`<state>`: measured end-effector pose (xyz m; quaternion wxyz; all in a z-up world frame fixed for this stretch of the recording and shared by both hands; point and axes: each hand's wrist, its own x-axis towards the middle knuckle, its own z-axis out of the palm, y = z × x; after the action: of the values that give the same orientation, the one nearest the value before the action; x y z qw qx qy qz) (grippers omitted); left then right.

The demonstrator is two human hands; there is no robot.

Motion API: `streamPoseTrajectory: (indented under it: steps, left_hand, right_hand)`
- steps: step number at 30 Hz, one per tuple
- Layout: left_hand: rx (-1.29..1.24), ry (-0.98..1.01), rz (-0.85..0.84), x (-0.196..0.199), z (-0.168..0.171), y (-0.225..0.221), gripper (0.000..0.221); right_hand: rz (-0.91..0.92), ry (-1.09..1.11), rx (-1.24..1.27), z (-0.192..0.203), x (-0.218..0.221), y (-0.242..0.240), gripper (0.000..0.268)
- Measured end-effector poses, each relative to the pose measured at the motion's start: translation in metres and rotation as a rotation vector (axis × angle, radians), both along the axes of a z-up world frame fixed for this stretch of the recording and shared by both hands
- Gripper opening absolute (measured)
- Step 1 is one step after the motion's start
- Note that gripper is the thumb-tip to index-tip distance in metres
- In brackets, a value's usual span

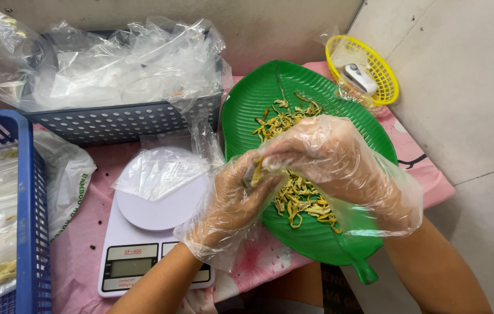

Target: Packing small yellow food items into plastic bags and weighing them on a digital scale.

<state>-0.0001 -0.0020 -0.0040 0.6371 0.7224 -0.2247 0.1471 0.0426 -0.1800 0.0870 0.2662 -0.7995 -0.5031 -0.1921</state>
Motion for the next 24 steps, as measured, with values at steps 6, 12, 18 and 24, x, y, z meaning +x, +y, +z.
streamPoseTrajectory:
  steps: [6, 12, 18, 24]
  left_hand:
    - [-0.072, -0.027, 0.014, 0.005, -0.002, -0.002, 0.028]
    - [-0.034, -0.06, -0.038, 0.005, 0.014, -0.001, 0.031]
    - [0.123, -0.018, -0.073, -0.002, 0.023, 0.004, 0.057]
    - [0.319, 0.045, -0.01, -0.001, 0.011, 0.011, 0.031]
  right_hand:
    - [0.005, 0.081, -0.017, -0.004, -0.004, -0.009, 0.016]
    - [0.118, 0.115, -0.247, -0.017, 0.01, -0.015, 0.039]
    - [0.038, 0.166, 0.014, 0.02, -0.012, -0.012, 0.017]
    - [-0.182, 0.321, 0.239, 0.033, -0.016, -0.032, 0.017]
